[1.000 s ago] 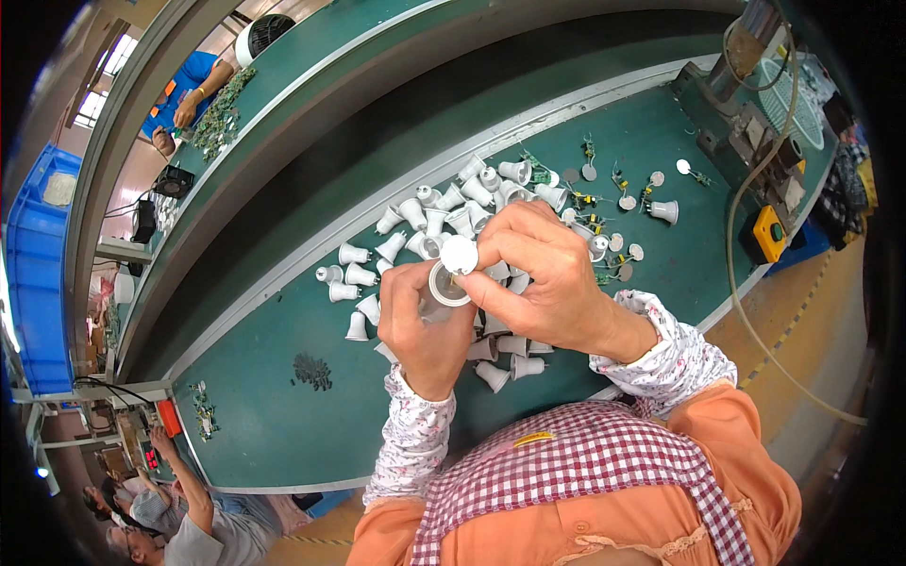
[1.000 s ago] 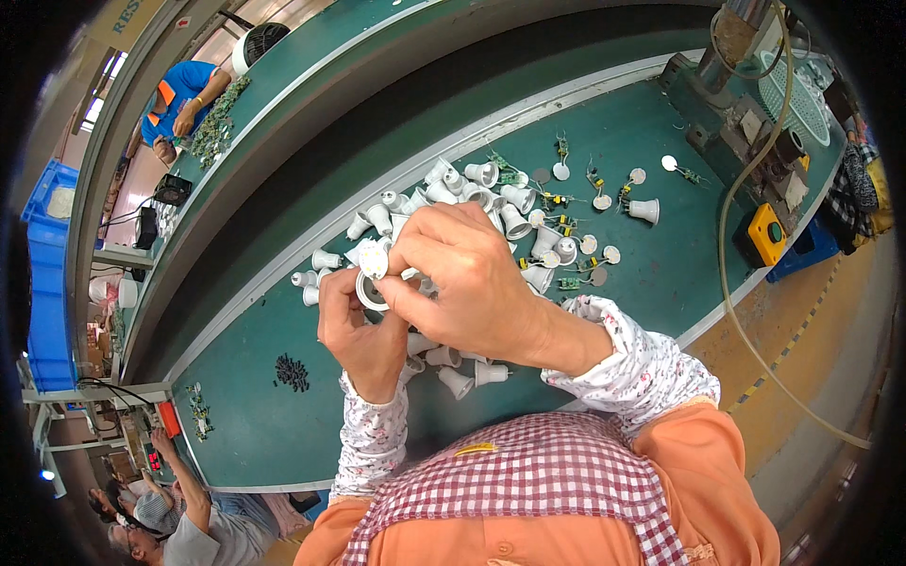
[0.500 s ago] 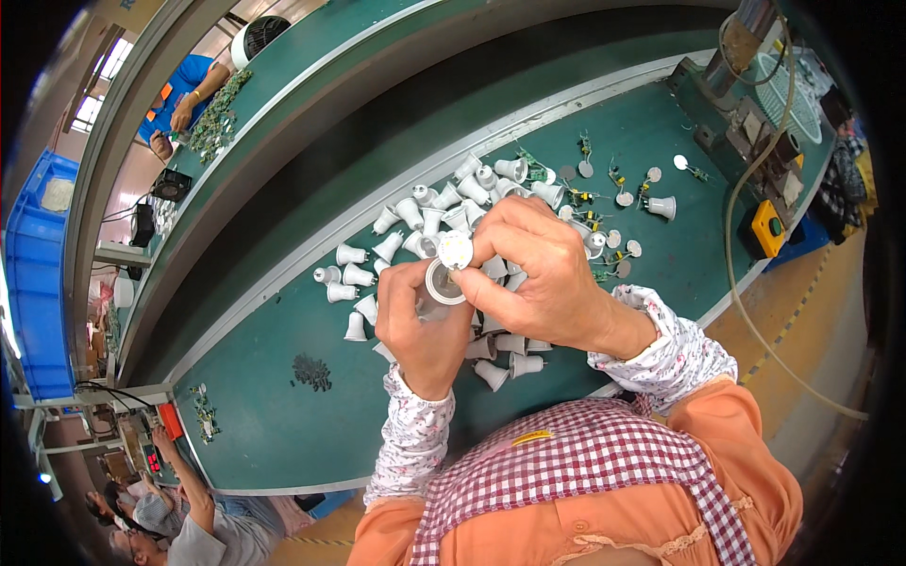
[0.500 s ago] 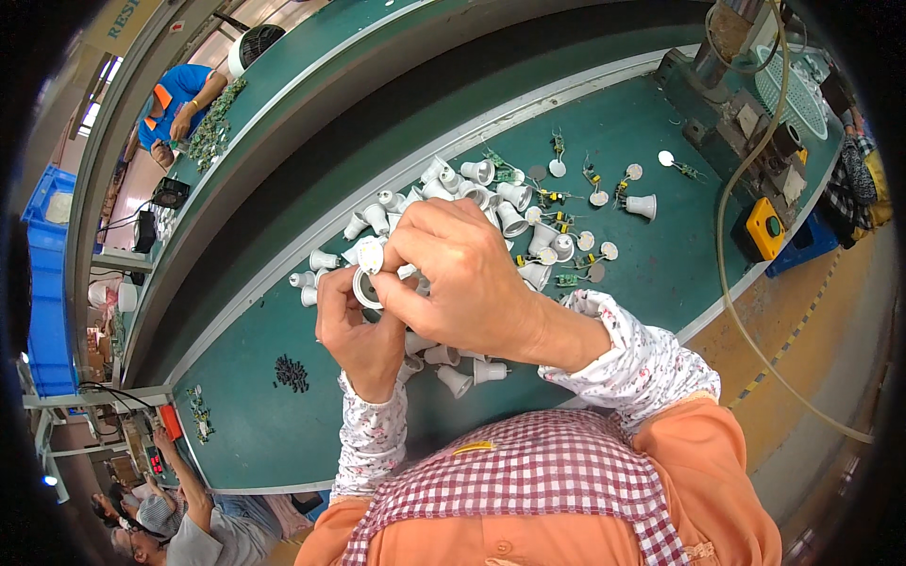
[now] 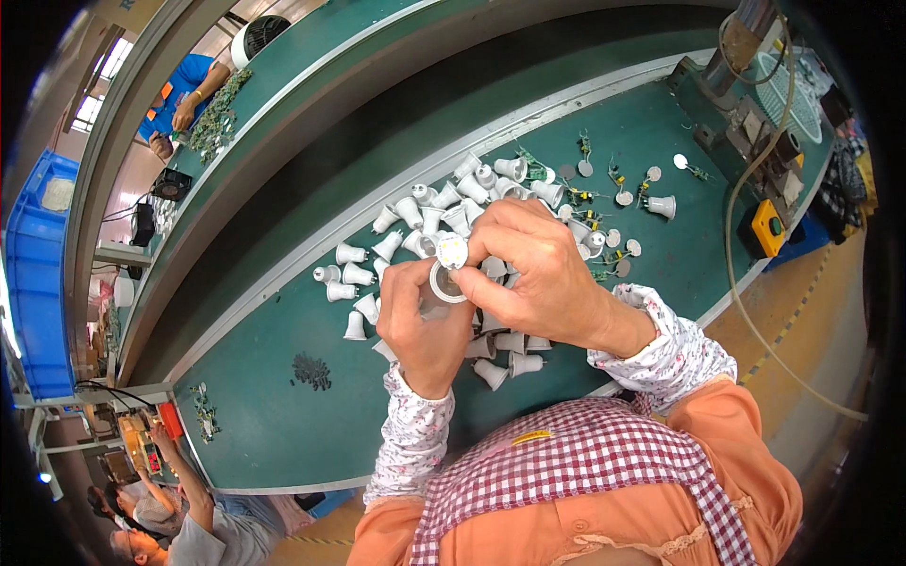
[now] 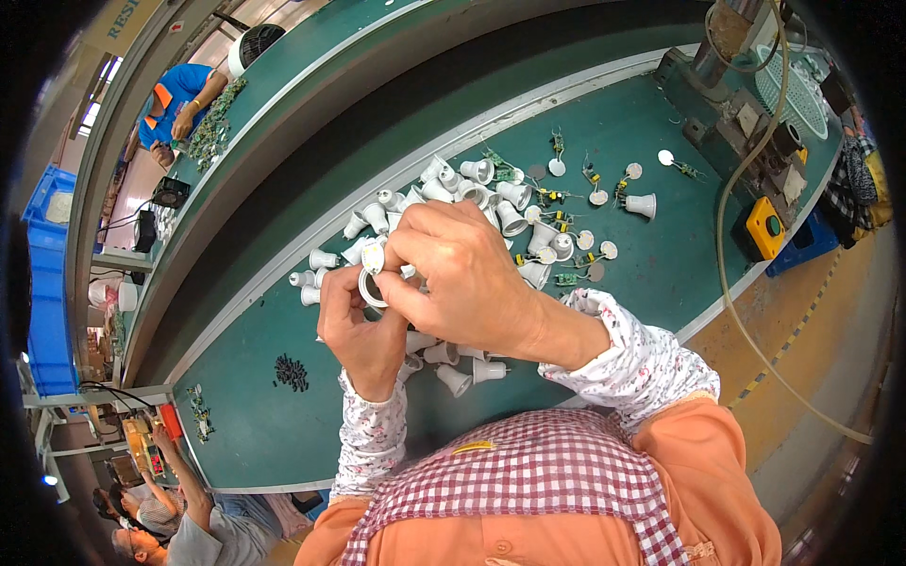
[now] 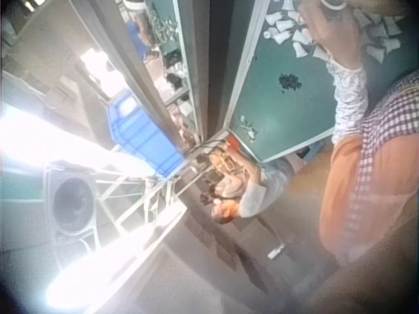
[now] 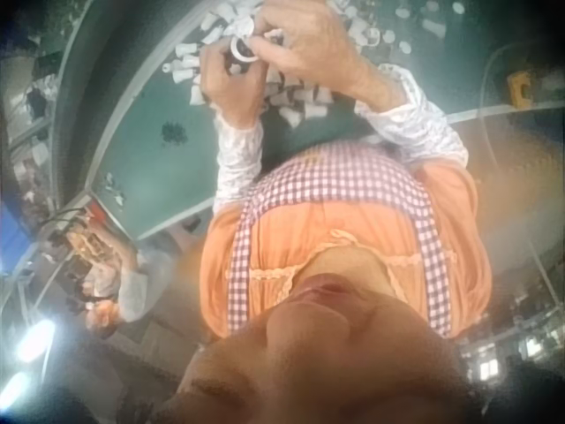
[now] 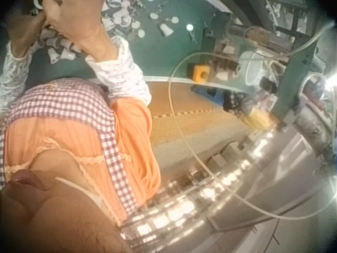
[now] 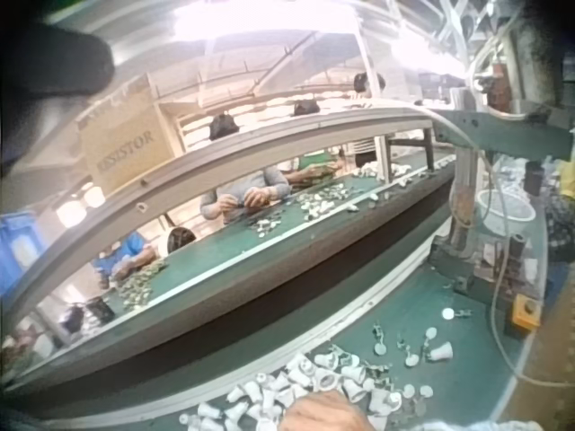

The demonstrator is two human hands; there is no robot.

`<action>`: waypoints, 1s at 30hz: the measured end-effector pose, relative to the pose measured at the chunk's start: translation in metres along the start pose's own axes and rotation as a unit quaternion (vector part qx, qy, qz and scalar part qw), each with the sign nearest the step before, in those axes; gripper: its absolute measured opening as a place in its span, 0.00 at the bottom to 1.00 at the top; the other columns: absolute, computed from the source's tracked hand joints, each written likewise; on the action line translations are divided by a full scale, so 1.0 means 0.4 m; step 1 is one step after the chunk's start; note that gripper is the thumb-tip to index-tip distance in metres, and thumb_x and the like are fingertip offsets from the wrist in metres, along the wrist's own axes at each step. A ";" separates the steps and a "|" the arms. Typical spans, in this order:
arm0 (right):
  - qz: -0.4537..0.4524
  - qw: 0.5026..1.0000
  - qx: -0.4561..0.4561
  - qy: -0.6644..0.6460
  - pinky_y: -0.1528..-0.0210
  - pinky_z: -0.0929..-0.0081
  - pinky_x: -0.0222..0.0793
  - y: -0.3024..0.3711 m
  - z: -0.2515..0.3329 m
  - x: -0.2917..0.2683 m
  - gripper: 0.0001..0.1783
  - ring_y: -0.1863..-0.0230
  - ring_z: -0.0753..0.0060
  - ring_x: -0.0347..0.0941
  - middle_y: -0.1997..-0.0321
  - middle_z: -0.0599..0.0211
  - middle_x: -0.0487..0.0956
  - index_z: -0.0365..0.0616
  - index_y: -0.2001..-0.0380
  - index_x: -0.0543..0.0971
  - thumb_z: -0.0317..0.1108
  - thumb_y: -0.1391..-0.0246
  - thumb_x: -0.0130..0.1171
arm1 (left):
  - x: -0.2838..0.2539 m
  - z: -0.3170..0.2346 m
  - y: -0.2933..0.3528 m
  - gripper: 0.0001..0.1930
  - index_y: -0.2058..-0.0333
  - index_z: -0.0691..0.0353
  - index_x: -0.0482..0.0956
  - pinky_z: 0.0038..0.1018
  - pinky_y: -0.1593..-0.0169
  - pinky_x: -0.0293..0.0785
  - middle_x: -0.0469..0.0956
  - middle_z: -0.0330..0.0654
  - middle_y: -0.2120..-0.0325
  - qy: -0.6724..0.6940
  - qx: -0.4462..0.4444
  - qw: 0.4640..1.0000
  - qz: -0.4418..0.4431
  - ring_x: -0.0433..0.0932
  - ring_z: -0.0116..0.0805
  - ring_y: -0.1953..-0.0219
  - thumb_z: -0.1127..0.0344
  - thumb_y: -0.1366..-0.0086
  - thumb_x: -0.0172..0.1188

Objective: The person assembles light bulbs by picking up electronic components, inserting LED driver boards and LED plates into plastic lamp housings, and pressing them into place by hand.

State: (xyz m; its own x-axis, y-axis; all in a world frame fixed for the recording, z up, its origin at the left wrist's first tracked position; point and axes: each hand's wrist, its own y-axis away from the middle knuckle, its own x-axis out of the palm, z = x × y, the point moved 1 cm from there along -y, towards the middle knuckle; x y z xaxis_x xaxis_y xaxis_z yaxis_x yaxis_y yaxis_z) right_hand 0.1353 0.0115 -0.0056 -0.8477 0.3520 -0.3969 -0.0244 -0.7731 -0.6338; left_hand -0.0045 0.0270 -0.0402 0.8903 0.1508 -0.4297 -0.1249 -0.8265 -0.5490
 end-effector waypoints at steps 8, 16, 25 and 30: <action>0.013 1.000 0.008 0.006 0.71 0.72 0.63 0.005 -0.012 0.003 0.06 0.75 0.66 0.69 0.80 0.65 0.71 0.39 0.82 0.73 0.25 0.65 0.61 | 0.001 -0.007 -0.008 0.16 0.69 0.66 0.74 0.27 0.71 0.70 0.73 0.44 0.74 -0.011 0.001 1.000 0.027 0.74 0.38 0.74 0.79 0.60 0.66; 0.142 0.952 0.235 -0.131 0.69 0.72 0.72 -0.005 -0.013 -0.019 0.09 0.73 0.62 0.78 0.75 0.54 0.78 0.33 0.74 0.75 0.30 0.57 0.59 | -0.011 -0.018 -0.016 0.16 0.68 0.65 0.74 0.27 0.74 0.71 0.72 0.44 0.74 -0.037 0.046 0.997 0.044 0.74 0.37 0.76 0.79 0.60 0.65; 0.030 0.830 0.374 -0.412 0.67 0.79 0.73 0.039 -0.124 0.042 0.08 0.71 0.74 0.77 0.71 0.61 0.79 0.33 0.69 0.76 0.28 0.48 0.55 | -0.005 -0.046 -0.095 0.28 0.56 0.65 0.73 0.26 0.67 0.70 0.73 0.43 0.68 -0.149 0.155 0.973 0.088 0.71 0.36 0.68 0.76 0.61 0.68; 0.027 0.680 0.440 -0.586 0.62 0.76 0.76 0.039 -0.158 0.029 0.10 0.69 0.71 0.77 0.69 0.59 0.78 0.33 0.66 0.75 0.31 0.43 0.51 | -0.029 0.005 -0.084 0.34 0.46 0.68 0.64 0.18 0.63 0.70 0.70 0.44 0.60 0.019 -0.101 0.986 0.132 0.69 0.24 0.66 0.77 0.54 0.66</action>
State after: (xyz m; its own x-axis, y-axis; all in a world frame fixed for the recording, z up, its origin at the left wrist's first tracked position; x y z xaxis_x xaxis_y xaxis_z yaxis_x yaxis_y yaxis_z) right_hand 0.1586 0.0370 -0.0620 -0.6881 0.0471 0.7241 0.1536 -0.9658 0.2088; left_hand -0.0114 0.0540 -0.0182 0.8553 -0.1010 -0.5082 -0.2680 -0.9257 -0.2670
